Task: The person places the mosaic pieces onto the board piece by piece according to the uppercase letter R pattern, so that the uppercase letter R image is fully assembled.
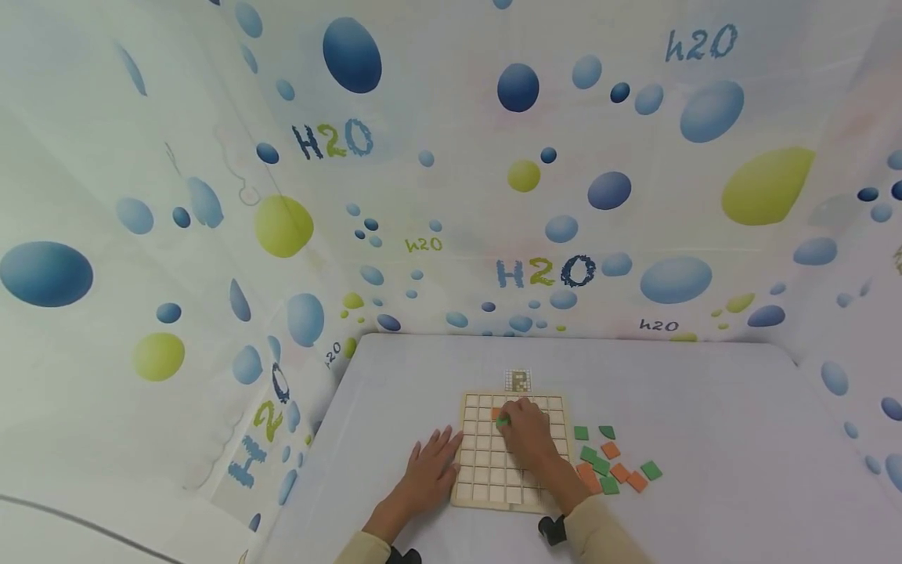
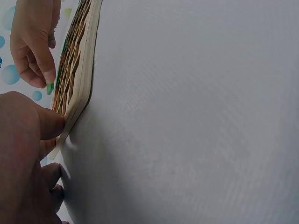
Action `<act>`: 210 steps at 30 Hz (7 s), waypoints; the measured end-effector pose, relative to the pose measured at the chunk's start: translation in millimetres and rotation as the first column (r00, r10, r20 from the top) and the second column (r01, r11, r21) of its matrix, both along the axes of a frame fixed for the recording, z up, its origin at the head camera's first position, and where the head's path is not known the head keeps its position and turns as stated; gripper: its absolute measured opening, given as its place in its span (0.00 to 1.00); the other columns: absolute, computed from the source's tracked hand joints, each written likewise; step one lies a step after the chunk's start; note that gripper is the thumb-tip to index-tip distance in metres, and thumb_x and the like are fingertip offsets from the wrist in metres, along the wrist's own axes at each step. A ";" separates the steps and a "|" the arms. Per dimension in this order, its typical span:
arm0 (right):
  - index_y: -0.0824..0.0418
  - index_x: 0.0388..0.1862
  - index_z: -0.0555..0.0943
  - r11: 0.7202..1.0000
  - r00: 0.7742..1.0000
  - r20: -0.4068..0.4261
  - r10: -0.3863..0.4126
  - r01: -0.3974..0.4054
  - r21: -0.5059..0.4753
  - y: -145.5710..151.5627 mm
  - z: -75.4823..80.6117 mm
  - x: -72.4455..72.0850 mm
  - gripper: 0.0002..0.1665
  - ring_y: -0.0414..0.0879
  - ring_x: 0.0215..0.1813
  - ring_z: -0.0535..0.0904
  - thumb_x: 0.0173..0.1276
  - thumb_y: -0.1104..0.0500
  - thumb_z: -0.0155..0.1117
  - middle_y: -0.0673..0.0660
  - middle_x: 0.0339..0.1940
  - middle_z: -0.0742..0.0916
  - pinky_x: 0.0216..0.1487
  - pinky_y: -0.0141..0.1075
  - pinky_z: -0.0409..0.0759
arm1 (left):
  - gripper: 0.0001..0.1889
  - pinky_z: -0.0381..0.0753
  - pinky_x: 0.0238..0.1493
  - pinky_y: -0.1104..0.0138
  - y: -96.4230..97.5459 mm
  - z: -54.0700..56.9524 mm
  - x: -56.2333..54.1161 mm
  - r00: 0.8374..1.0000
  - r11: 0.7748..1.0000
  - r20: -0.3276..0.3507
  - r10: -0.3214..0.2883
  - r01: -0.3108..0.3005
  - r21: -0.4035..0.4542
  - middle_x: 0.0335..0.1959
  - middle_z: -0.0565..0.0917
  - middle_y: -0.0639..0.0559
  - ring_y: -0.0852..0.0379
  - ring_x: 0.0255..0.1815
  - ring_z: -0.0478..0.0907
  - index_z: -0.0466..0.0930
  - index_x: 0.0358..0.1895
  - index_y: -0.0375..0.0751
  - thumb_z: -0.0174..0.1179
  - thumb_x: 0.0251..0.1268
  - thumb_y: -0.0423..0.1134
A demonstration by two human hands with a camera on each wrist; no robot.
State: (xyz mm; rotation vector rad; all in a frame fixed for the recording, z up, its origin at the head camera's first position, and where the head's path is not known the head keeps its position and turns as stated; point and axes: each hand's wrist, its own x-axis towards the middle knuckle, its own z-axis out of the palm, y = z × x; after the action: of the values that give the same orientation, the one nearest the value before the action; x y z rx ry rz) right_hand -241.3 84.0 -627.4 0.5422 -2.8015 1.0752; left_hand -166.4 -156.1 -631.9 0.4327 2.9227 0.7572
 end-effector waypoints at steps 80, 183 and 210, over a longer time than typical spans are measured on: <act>0.70 0.58 0.80 0.949 0.940 0.162 -0.300 0.276 0.153 125.6 -2.2 8.8 0.16 0.70 0.58 0.78 0.76 0.62 0.64 0.72 0.53 0.81 0.48 0.65 0.75 | 0.29 0.49 0.80 0.31 2.0 7.2 1.8 0.999 0.999 0.036 0.017 -0.019 0.030 0.84 0.63 0.41 0.35 0.85 0.56 0.64 0.83 0.46 0.50 0.83 0.44; 0.63 0.51 0.84 0.924 0.911 0.222 -0.347 0.292 0.249 202.4 4.0 75.8 0.17 0.69 0.49 0.80 0.69 0.55 0.73 0.73 0.51 0.83 0.39 0.59 0.74 | 0.29 0.50 0.80 0.32 5.6 9.5 3.1 0.999 0.999 0.035 0.029 -0.029 0.014 0.84 0.63 0.40 0.35 0.85 0.56 0.64 0.83 0.46 0.50 0.83 0.44; 0.69 0.52 0.83 0.900 0.884 0.235 -0.404 0.338 0.276 204.9 8.8 75.2 0.20 0.74 0.53 0.76 0.70 0.56 0.73 0.77 0.54 0.81 0.47 0.69 0.69 | 0.29 0.49 0.80 0.33 4.0 3.5 2.2 0.998 0.999 0.050 0.030 -0.031 0.014 0.84 0.62 0.42 0.36 0.85 0.55 0.63 0.83 0.47 0.48 0.84 0.45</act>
State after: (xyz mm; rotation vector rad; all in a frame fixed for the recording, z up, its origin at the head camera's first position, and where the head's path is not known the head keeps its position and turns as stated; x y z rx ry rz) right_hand -166.1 289.0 -618.6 -0.1647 -3.1149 0.8117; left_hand -164.2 -152.0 -628.3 0.3662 2.8856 0.7829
